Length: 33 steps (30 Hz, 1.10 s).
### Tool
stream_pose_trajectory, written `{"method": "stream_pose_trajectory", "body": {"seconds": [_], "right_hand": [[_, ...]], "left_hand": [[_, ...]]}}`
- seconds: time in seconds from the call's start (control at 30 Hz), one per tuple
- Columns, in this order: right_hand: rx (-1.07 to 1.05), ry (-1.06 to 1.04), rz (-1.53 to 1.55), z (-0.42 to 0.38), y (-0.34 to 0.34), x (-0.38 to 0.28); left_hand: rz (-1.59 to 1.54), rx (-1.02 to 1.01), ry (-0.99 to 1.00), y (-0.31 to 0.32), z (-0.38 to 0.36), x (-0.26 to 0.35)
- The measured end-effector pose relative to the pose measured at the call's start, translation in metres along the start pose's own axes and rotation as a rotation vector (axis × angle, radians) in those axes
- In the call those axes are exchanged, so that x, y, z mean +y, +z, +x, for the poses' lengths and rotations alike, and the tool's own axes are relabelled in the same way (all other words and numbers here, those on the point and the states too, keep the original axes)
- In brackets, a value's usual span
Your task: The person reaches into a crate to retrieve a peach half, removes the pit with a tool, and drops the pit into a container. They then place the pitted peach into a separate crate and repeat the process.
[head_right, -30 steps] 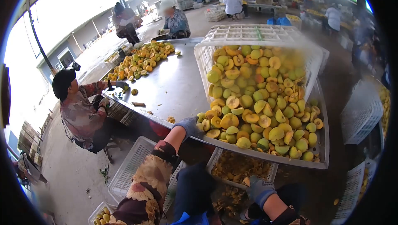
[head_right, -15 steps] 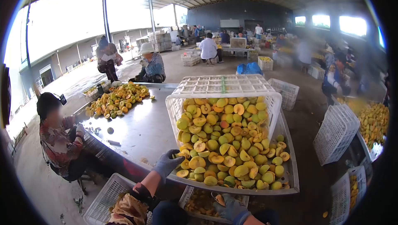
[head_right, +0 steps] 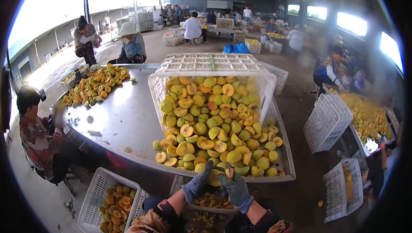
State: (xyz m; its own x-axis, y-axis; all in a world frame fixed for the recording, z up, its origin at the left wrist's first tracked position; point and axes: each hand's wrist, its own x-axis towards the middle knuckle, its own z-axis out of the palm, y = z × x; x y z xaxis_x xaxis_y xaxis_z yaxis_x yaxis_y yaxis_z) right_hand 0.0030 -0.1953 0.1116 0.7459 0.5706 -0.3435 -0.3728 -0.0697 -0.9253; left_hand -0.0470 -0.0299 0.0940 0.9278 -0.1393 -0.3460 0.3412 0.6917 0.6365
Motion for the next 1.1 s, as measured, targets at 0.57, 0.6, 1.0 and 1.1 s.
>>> {"method": "stream_pose_trajectory", "body": {"seconds": [0.57, 0.6, 1.0, 1.1], "right_hand": [[0.151, -0.895, -1.357, 0.023, -0.019, 0.027], [0.169, -0.930, -1.381, 0.021, -0.018, 0.027], [0.250, -0.709, -1.132, 0.013, 0.002, 0.013], [0.235, -0.456, -0.611, 0.012, 0.001, 0.007]], "left_hand": [[0.881, 0.090, 0.779, -0.091, 0.059, -0.055], [0.992, 0.131, 0.879, -0.074, 0.043, -0.044], [0.636, 0.027, 0.682, -0.049, 0.027, -0.023], [0.563, 0.038, 0.746, -0.067, 0.047, -0.043]]}}
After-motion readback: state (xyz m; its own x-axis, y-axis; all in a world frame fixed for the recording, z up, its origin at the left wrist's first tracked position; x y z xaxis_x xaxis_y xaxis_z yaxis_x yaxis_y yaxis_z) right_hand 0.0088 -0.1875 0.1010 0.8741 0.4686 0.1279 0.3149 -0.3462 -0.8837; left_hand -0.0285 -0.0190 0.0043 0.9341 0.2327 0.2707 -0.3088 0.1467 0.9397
